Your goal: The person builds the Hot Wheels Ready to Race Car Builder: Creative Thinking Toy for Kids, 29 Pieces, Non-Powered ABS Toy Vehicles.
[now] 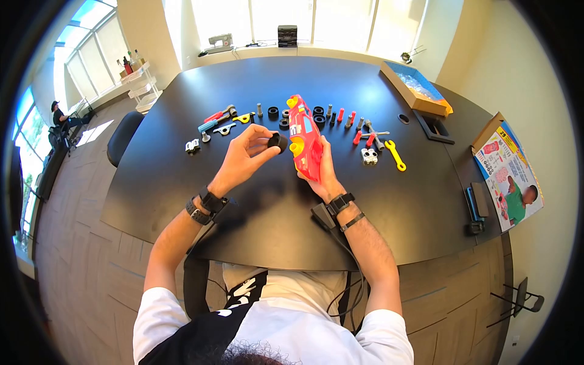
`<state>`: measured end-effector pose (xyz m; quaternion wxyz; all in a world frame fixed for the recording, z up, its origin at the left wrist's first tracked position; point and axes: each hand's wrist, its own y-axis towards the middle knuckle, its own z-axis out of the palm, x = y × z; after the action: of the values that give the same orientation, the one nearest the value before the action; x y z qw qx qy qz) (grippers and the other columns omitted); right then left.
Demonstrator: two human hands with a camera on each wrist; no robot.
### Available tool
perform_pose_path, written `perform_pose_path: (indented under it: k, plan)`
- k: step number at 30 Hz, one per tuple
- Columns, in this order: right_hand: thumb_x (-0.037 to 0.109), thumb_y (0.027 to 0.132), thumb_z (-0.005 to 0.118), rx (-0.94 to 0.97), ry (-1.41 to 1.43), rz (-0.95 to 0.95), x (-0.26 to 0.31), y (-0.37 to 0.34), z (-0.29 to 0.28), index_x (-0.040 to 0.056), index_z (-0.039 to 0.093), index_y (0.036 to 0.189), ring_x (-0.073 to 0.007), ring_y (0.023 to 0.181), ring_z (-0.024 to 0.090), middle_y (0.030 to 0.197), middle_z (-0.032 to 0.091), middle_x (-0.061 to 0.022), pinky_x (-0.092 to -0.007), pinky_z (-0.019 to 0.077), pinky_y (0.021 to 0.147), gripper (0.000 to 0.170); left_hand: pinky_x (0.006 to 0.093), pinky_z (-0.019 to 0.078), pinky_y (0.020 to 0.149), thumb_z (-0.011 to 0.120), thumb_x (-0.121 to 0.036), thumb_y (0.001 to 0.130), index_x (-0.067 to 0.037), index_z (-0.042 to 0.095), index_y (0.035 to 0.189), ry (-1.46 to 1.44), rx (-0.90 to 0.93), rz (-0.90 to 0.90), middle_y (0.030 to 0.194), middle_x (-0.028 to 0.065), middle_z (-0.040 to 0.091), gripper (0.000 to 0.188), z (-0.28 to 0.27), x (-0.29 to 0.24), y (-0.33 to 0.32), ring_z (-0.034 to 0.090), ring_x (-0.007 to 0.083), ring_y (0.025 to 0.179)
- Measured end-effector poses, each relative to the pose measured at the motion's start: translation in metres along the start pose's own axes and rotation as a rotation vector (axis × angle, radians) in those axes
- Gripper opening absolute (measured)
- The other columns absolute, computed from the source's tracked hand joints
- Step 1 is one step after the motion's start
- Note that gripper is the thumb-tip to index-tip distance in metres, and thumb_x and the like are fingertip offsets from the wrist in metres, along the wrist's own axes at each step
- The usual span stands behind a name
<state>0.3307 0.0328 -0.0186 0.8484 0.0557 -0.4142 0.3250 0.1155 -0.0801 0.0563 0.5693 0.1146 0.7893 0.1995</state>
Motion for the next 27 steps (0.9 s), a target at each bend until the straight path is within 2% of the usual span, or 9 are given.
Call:
perform_pose_path:
  k: [2,5,6,11,18,20,24,26,27]
  plan:
    - [0.08,0.105,0.041,0.067,-0.072,-0.004,-0.001,0.002,-0.004,0.0213,0.068,0.13,-0.0084,0.085,0.064,0.106,0.072,0.0029,-0.0293,0.0432,0.066,0.069,0.0407,0.059,0.112,0.084,-0.012,0.098,-0.003,0.066,0.126,-0.035,0.003,0.002,0.136,0.0135,0.074,0.035,0.004,-0.011,-0.006,0.074,0.0208,0.123]
    - [0.075,0.109,0.04,0.135,-0.079,-0.059,-0.001,0.002,-0.003,0.0181,0.064,0.142,-0.0104,0.098,0.069,0.12,0.074,0.0002,-0.0314,0.0524,0.077,0.07,0.0413,0.0589,0.112,0.087,-0.013,0.096,-0.004,0.066,0.141,0.018,0.04,0.083,0.133,0.0133,0.077,0.051,0.009,-0.015,-0.01,0.073,0.0223,0.127]
    - [0.075,0.109,0.04,0.136,-0.082,-0.061,-0.003,0.003,-0.001,0.0181,0.064,0.142,-0.0104,0.098,0.069,0.12,0.074,0.0002,-0.0314,0.0524,0.077,0.07,0.0413,0.0589,0.112,0.087,-0.013,0.096,-0.004,0.066,0.141,0.017,0.038,0.085,0.133,0.0133,0.077,0.051,0.009,-0.014,-0.011,0.073,0.0223,0.127]
    - [0.064,0.114,0.04,0.103,-0.026,-0.162,-0.003,-0.001,0.008,0.0096,0.054,0.157,-0.0173,0.128,0.069,0.145,0.069,-0.0063,-0.0354,0.0562,0.107,0.071,0.0393,0.0626,0.107,0.089,-0.012,0.094,-0.004,0.071,0.14,0.066,0.034,0.142,0.13,0.0112,0.076,0.05,0.017,-0.014,-0.009,0.074,0.022,0.123]
    - [0.064,0.114,0.039,0.127,0.008,-0.146,-0.001,-0.005,0.011,0.0101,0.055,0.156,-0.0162,0.125,0.069,0.142,0.069,-0.0052,-0.0351,0.0561,0.105,0.07,0.0363,0.0644,0.096,0.092,-0.018,0.09,-0.004,0.072,0.14,0.288,0.035,0.273,0.123,0.0098,0.07,0.055,0.02,-0.009,-0.007,0.074,0.0217,0.11]
    - [0.072,0.109,0.044,0.067,-0.031,-0.187,0.0,-0.008,0.021,0.0168,0.066,0.137,-0.0092,0.081,0.069,0.11,0.075,0.0028,-0.0277,0.0488,0.058,0.066,0.0353,0.0633,0.095,0.092,-0.016,0.09,-0.005,0.071,0.14,0.125,0.018,0.143,0.124,0.0099,0.071,0.055,0.022,-0.01,-0.008,0.073,0.0202,0.108]
    - [0.074,0.108,0.045,0.059,-0.031,-0.192,0.0,-0.008,0.019,0.0184,0.067,0.133,-0.0095,0.078,0.067,0.107,0.074,0.0026,-0.0269,0.0457,0.057,0.065,0.037,0.0638,0.096,0.088,-0.01,0.092,-0.005,0.066,0.141,-0.051,0.053,0.055,0.129,0.0106,0.071,0.054,0.019,-0.003,-0.004,0.074,0.021,0.111]
    - [0.065,0.113,0.042,0.093,0.063,-0.127,0.001,-0.002,0.005,0.0139,0.059,0.151,-0.0132,0.116,0.07,0.135,0.072,-0.0015,-0.0329,0.0578,0.093,0.066,0.0356,0.0628,0.1,0.083,-0.003,0.096,-0.005,0.059,0.144,-0.196,-0.032,0.055,0.129,0.0096,0.069,0.054,0.015,-0.003,-0.002,0.073,0.0184,0.112]
    - [0.065,0.113,0.042,0.093,0.063,-0.129,0.0,-0.001,-0.003,0.0139,0.059,0.151,-0.0132,0.116,0.07,0.135,0.072,-0.0015,-0.0329,0.0578,0.093,0.066,0.0354,0.0635,0.096,0.082,-0.003,0.096,-0.005,0.055,0.146,-0.081,-0.087,0.063,0.131,0.0102,0.07,0.057,0.012,0.002,0.001,0.074,0.0187,0.111]
